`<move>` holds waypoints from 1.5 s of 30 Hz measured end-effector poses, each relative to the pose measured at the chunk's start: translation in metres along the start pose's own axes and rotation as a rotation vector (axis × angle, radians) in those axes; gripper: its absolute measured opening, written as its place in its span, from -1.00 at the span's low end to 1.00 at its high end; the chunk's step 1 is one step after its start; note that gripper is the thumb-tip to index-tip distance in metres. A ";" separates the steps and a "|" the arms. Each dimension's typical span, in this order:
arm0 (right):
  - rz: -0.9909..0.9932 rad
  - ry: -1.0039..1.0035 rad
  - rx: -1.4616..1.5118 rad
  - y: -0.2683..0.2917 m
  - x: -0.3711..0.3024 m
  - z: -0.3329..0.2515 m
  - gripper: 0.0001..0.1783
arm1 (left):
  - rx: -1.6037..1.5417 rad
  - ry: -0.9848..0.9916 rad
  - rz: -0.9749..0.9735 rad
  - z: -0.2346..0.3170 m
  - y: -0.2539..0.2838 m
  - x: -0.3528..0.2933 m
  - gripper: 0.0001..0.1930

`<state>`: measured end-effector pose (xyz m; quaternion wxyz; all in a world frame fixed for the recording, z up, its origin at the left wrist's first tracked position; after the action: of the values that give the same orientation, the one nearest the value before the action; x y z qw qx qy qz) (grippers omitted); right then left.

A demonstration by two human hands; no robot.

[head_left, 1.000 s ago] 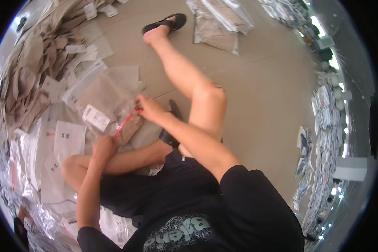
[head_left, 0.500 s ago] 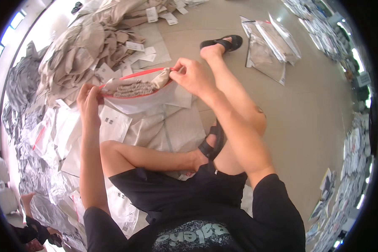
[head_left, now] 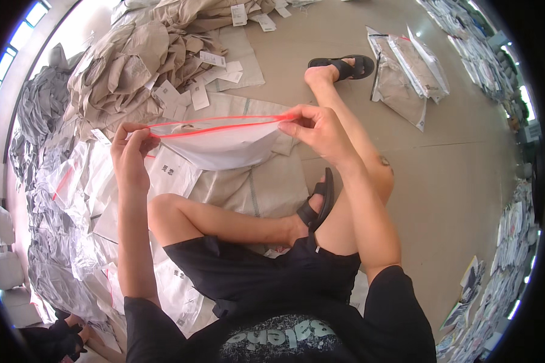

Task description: The person sits on the floor and folds beige trousers, placing each folded pair into a clear plastic bag with a red zipper. The person then seals the bag and sets it aside before repeating the process with another pair of trousers.

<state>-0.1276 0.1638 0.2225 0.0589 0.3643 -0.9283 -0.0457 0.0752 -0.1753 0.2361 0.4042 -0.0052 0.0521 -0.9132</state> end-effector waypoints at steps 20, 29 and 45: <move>0.241 0.111 0.261 -0.004 -0.007 0.019 -0.83 | 1.057 -0.893 -0.538 0.039 -0.233 -0.074 -0.86; 0.297 0.075 0.176 0.015 -0.007 0.021 -0.80 | 1.144 -0.828 -0.363 0.059 -0.144 -0.040 -0.86; -0.297 -0.136 0.004 0.024 -0.025 -0.041 -0.60 | 1.060 -0.471 -0.656 0.024 -0.046 -0.102 -0.77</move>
<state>-0.1195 0.1963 0.2646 -0.0122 0.4937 -0.8661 -0.0768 0.1111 -0.0716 0.2680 0.0540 -0.0206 -0.4979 -0.8653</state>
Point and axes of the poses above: each hand's wrist, its own x-axis towards the middle knuckle, its own y-axis out of the back of the hand, z = x × y, the point moved 8 cm from there along x, towards the middle knuckle, and after that the axes turned 1 degree about y, right-handed, at the moved point
